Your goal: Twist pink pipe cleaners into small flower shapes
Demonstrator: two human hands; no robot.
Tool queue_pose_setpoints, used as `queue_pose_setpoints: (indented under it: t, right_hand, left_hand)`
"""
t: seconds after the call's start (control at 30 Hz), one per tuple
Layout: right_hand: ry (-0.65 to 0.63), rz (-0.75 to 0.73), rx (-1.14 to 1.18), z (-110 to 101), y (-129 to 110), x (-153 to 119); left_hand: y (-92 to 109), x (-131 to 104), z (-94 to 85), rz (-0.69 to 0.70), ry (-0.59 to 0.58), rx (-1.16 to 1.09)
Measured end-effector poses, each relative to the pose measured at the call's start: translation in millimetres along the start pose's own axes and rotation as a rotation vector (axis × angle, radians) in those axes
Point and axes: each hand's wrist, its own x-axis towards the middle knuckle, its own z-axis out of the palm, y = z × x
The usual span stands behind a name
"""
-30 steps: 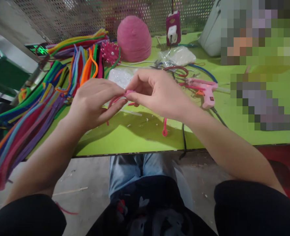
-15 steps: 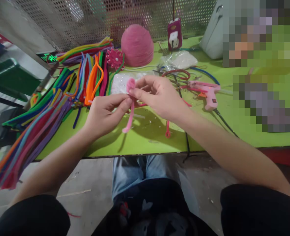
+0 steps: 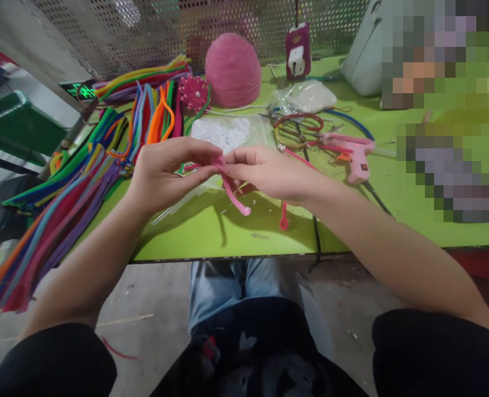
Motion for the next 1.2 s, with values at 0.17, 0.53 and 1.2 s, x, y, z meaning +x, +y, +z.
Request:
queue_pose_setpoints:
  t: [0.17,0.53,1.2]
  right_hand:
    - [0.15,-0.146,-0.137,-2,-2,-5]
    - [0.33,-0.338,-0.806,10,-4,-16]
    - [0.192,-0.509,-0.913,-12,10,3]
  left_hand:
    - [0,-2,6.4,0.015,0.113,-0.144]
    - [5,-7,15.7,-0.122,0.128,-0.154]
    - [-7,3,22.0,-0.387,0.185,-0.452]
